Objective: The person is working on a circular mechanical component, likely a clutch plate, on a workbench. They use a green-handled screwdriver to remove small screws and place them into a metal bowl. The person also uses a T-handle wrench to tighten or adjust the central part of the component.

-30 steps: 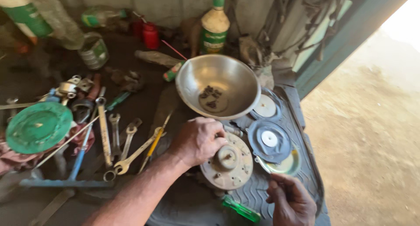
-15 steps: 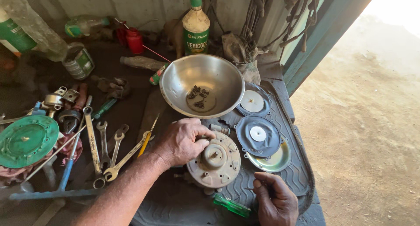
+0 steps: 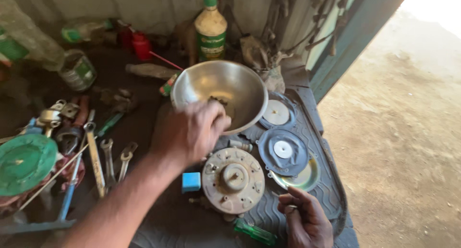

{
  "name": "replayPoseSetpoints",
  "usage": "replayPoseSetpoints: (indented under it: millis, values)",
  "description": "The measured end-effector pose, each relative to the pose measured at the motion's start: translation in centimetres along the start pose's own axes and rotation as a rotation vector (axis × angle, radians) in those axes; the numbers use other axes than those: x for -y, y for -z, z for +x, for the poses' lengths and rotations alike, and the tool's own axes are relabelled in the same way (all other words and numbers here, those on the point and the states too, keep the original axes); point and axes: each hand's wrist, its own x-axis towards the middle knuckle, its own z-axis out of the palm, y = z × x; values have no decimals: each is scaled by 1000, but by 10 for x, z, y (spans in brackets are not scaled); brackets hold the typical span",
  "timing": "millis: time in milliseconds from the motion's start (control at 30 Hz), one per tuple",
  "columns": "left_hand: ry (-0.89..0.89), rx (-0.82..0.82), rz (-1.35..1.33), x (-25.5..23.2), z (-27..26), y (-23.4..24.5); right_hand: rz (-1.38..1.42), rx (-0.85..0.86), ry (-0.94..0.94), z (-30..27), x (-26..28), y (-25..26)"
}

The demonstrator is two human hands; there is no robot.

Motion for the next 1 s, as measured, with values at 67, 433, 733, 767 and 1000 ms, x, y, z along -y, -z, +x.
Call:
replayPoseSetpoints:
  millis: [67,433,733,767,1000]
  values:
    - [-22,-12,20,14,21,12,64,0,63,2,-9,3]
    - [145,134,49,31,24,14,98,0,-217,13,54,-3]
    - [142,-126,-329,6,-124,8,-26,278,28,6,95,-64]
    - [172,-109,-321,4,-135,1,-49,308,68,6,96,-67]
    - [227,-121,-354,-1,-160,-32,-146,299,45,3,100,-74]
